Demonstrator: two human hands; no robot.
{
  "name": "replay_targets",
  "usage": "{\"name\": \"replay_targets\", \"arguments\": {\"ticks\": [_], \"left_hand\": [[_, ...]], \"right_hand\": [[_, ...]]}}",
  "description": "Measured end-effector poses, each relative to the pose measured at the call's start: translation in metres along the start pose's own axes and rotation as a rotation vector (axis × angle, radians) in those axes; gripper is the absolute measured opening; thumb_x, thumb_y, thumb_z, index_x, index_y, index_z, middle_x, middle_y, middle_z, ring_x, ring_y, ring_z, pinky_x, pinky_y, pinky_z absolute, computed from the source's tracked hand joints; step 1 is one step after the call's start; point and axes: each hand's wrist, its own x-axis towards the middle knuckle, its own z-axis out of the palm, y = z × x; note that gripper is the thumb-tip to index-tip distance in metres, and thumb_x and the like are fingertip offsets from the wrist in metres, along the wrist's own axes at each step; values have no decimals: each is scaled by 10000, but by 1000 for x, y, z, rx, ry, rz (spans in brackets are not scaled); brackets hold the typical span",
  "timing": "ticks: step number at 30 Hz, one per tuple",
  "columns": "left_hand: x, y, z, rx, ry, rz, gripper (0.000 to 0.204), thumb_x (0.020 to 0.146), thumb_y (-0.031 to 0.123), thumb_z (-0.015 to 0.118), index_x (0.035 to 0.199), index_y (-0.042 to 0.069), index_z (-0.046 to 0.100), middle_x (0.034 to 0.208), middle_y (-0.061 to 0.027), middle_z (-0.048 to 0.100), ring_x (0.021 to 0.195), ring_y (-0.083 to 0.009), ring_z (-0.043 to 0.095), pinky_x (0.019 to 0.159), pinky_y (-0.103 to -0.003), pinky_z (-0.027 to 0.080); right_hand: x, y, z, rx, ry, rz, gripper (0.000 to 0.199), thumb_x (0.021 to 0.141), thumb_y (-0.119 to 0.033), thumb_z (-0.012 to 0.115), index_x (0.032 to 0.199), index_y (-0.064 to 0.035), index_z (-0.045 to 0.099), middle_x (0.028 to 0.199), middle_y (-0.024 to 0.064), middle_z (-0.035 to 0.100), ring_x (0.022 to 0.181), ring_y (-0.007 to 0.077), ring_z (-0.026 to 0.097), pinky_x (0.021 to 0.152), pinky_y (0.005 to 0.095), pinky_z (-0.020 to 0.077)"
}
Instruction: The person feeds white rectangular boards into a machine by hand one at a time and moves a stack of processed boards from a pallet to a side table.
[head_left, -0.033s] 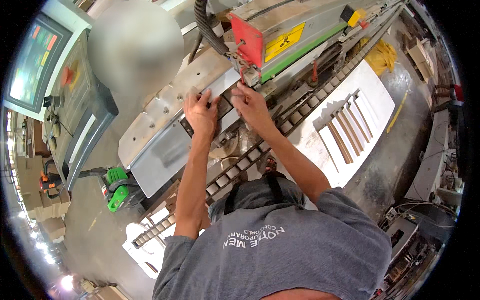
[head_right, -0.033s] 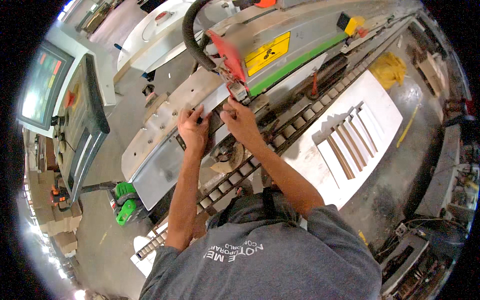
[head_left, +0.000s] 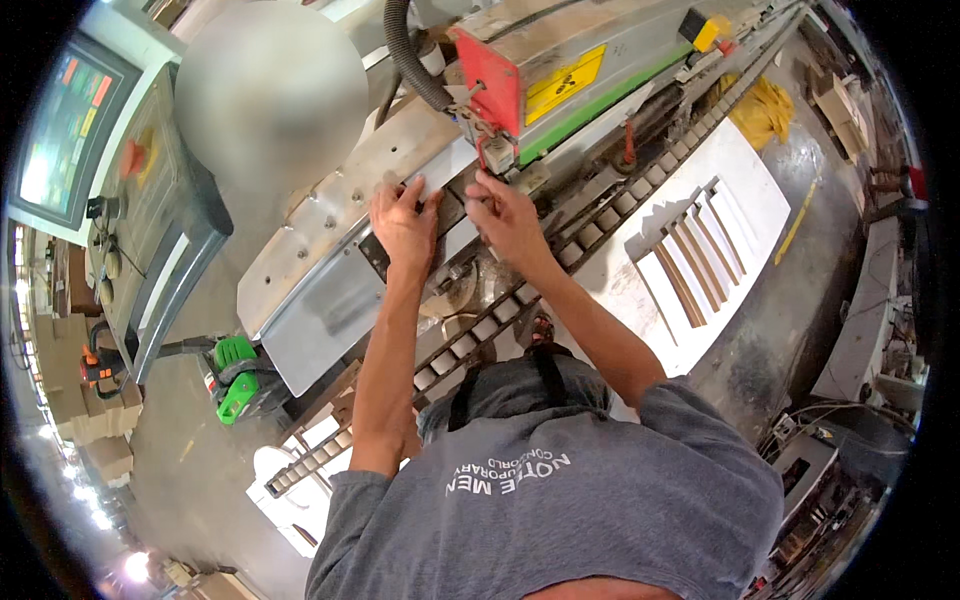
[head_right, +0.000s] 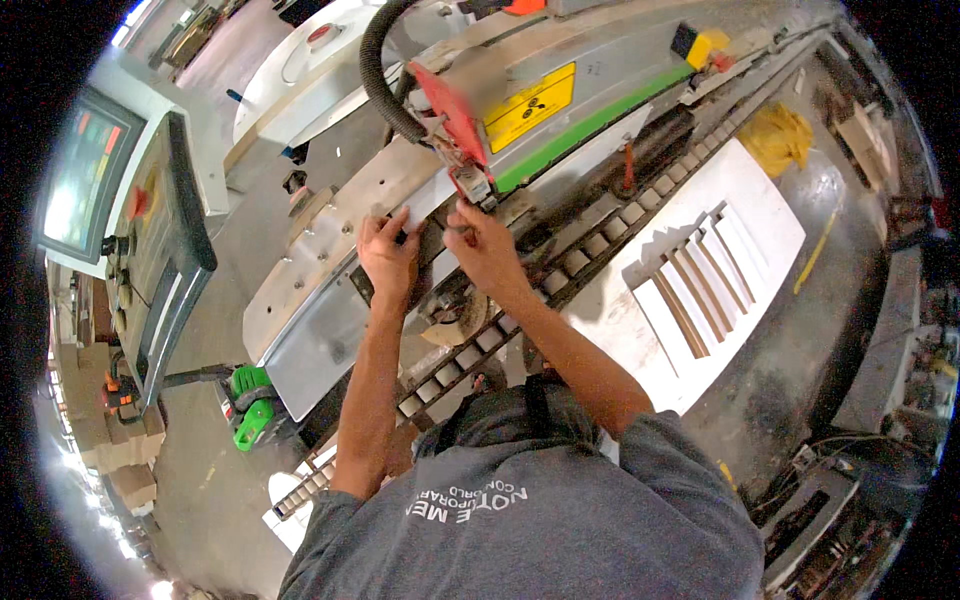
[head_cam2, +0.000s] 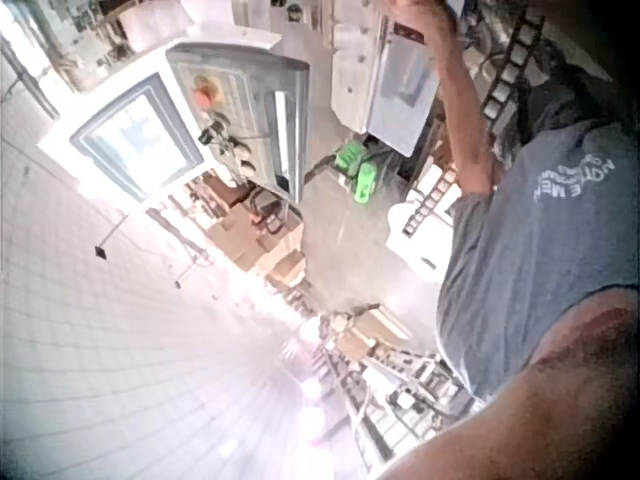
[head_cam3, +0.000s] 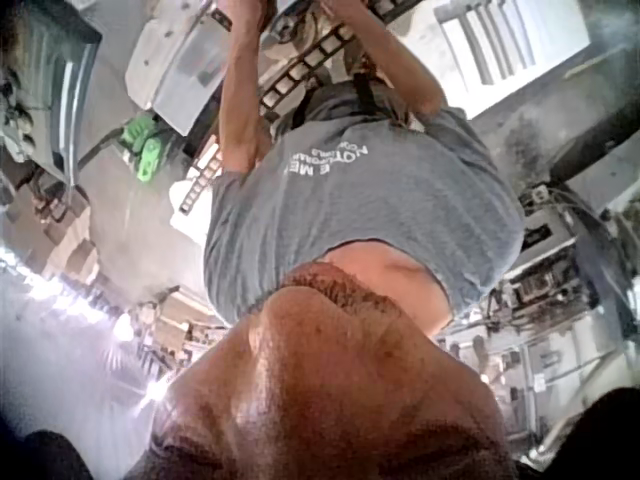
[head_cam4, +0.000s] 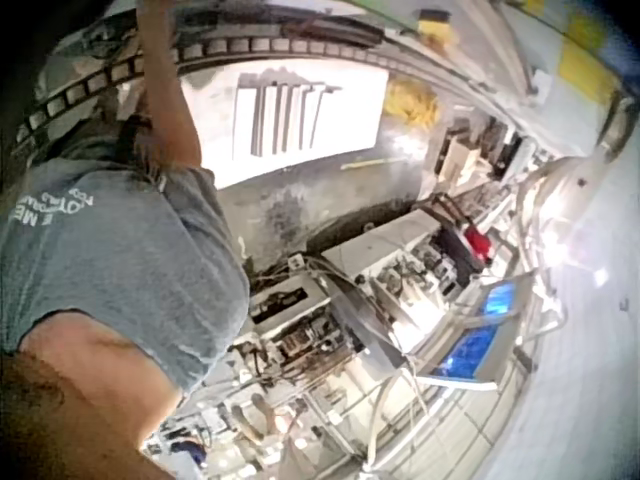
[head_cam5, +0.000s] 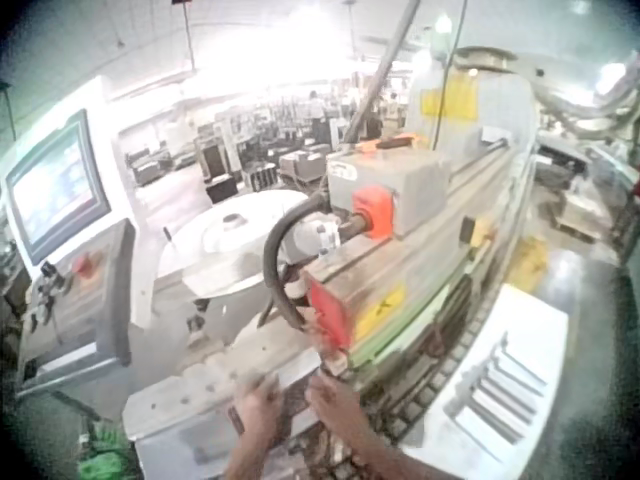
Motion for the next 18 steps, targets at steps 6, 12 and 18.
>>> {"name": "replay_targets", "arguments": {"ticks": [6,12,18], "left_hand": [[18,16,45,-212,43,0,292,685,135,837,946,80,719,874,-110,579,822,-332,549,733,-454,447],[9,49,3,-182,-76,4,280,788,108,772,1062,56,747,951,-129,626,932,-313,588,813,-414,490],[-32,48,-20,-214,-80,54,268,790,74,758,1058,63,754,963,-132,647,915,-299,598,799,-413,493]], "right_hand": [[-99,-31,-75,-294,57,-61,447,921,-42,645,1360,-37,559,1112,94,656,888,136,612,664,271,523],[-170,-3,-203,-1134,413,63,562,835,-82,733,1356,-27,530,1263,200,568,1081,329,590,850,437,535],[-194,28,-241,-1447,298,279,708,775,-146,787,1377,18,452,1322,248,490,1151,417,526,954,488,501]]}}
